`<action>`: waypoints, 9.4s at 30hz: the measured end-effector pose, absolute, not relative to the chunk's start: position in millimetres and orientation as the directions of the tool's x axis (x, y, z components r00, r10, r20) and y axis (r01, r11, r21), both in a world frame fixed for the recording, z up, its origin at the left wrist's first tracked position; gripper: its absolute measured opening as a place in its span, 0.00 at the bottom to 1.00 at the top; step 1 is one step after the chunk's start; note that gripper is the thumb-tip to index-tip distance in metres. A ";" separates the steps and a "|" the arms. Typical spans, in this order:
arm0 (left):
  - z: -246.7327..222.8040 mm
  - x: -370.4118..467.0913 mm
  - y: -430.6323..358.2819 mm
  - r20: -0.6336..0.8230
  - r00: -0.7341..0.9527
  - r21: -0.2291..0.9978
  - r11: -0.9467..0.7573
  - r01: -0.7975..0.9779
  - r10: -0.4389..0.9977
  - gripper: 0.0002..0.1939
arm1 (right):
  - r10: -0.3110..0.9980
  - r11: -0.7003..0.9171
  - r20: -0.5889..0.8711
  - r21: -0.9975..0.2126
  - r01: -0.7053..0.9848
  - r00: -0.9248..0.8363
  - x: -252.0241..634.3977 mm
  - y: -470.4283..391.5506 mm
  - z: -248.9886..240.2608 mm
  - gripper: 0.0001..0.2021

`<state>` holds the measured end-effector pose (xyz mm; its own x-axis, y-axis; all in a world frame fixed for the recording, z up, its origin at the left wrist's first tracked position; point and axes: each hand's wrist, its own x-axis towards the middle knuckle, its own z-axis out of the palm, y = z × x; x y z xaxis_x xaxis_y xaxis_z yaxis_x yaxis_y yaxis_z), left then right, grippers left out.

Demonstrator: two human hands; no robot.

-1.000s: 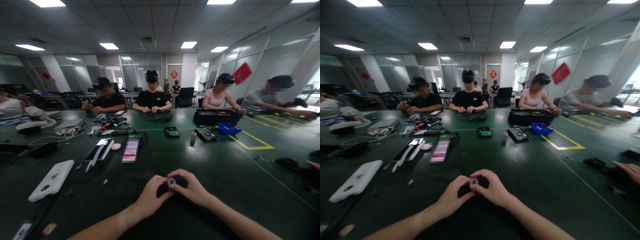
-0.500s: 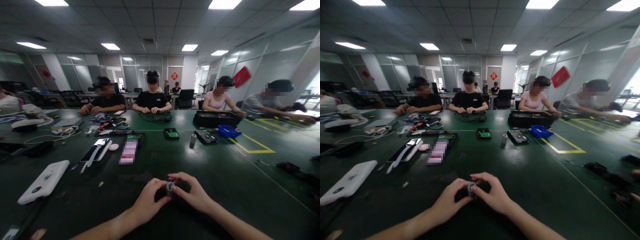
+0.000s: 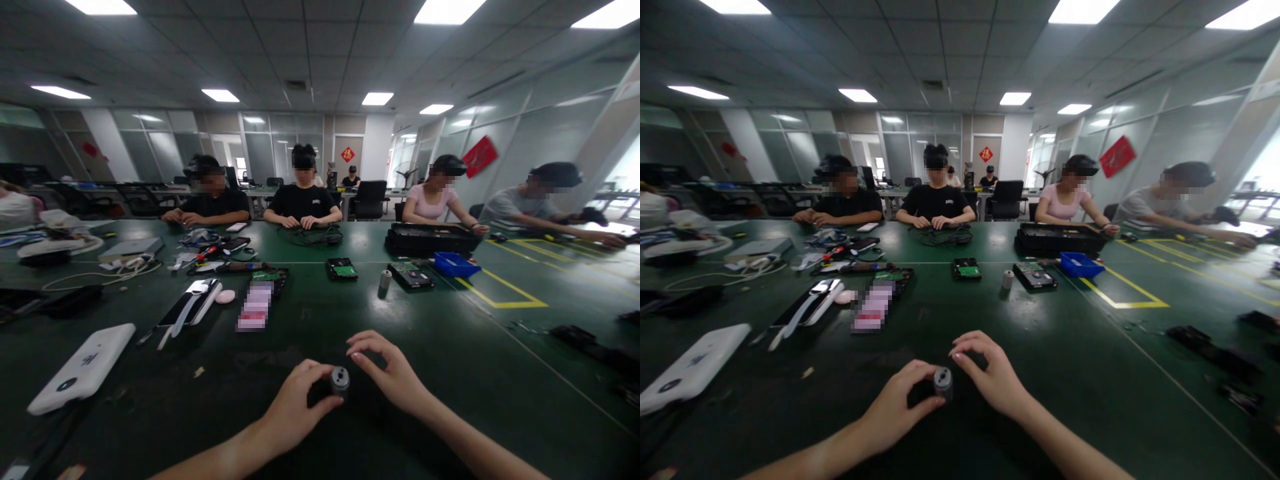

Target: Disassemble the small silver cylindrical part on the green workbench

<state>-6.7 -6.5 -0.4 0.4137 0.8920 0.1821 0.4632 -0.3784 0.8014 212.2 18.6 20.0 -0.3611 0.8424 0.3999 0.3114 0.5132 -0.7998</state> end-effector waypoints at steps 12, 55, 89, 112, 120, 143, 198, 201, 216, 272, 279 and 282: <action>-0.8 -5.9 -5.2 0.164 0.436 0.780 -0.387 0.492 0.885 0.17 | 0.800 0.545 0.131 -0.565 0.619 -0.585 254.7 35.1 9.3 0.18; -5.2 -7.0 -6.3 0.221 0.447 0.759 -0.440 0.479 0.867 0.15 | 0.822 0.551 0.469 -0.797 0.247 -0.322 199.5 5.6 20.7 0.05; -5.5 -7.9 -6.3 0.231 0.451 0.739 -0.457 0.495 0.862 0.15 | 0.848 0.474 0.404 -0.867 0.152 -0.342 194.5 8.1 15.7 0.05; -9.8 -10.1 -6.5 0.258 0.460 0.723 -0.486 0.491 0.849 0.16 | 0.863 0.491 0.448 -0.853 0.178 -0.234 195.3 8.8 17.7 0.11; -11.3 -10.9 -6.3 0.256 0.464 0.726 -0.486 0.487 0.848 0.15 | 0.786 0.566 0.415 -0.781 0.264 -0.458 193.1 1.9 15.3 0.13; -8.5 -10.7 -6.3 0.238 0.452 0.722 -0.469 0.510 0.859 0.17 | 0.752 0.548 0.195 -0.717 0.432 -0.630 253.3 37.7 4.7 0.18; -17.4 -11.6 -3.3 0.276 0.458 0.718 -0.498 0.487 0.845 0.14 | 0.788 0.571 0.351 -0.724 0.387 -0.506 199.5 -0.9 16.6 0.17; -15.8 -11.7 -4.0 0.276 0.463 0.716 -0.501 0.486 0.843 0.15 | 0.792 0.554 0.344 -0.752 0.358 -0.504 202.6 0.1 17.0 0.17; -11.8 -11.6 -7.2 0.268 0.455 0.724 -0.489 0.487 0.849 0.16 | 0.824 0.525 0.364 -0.780 0.342 -0.435 207.8 3.4 17.6 0.16; -6.6 -0.4 -1.6 0.234 0.457 0.656 -0.486 0.577 0.858 0.20 | 0.893 0.399 0.353 -0.909 0.125 -0.279 209.6 4.4 11.8 0.25; -10.1 -1.3 -0.8 0.269 0.477 0.655 -0.522 0.546 0.836 0.21 | 0.912 0.339 0.337 -0.940 0.034 0.235 217.2 15.2 13.3 0.26; -9.4 -0.8 -0.9 0.266 0.469 0.654 -0.515 0.554 0.842 0.21 | 0.905 0.404 0.412 -0.910 0.095 0.105 216.2 15.2 13.3 0.23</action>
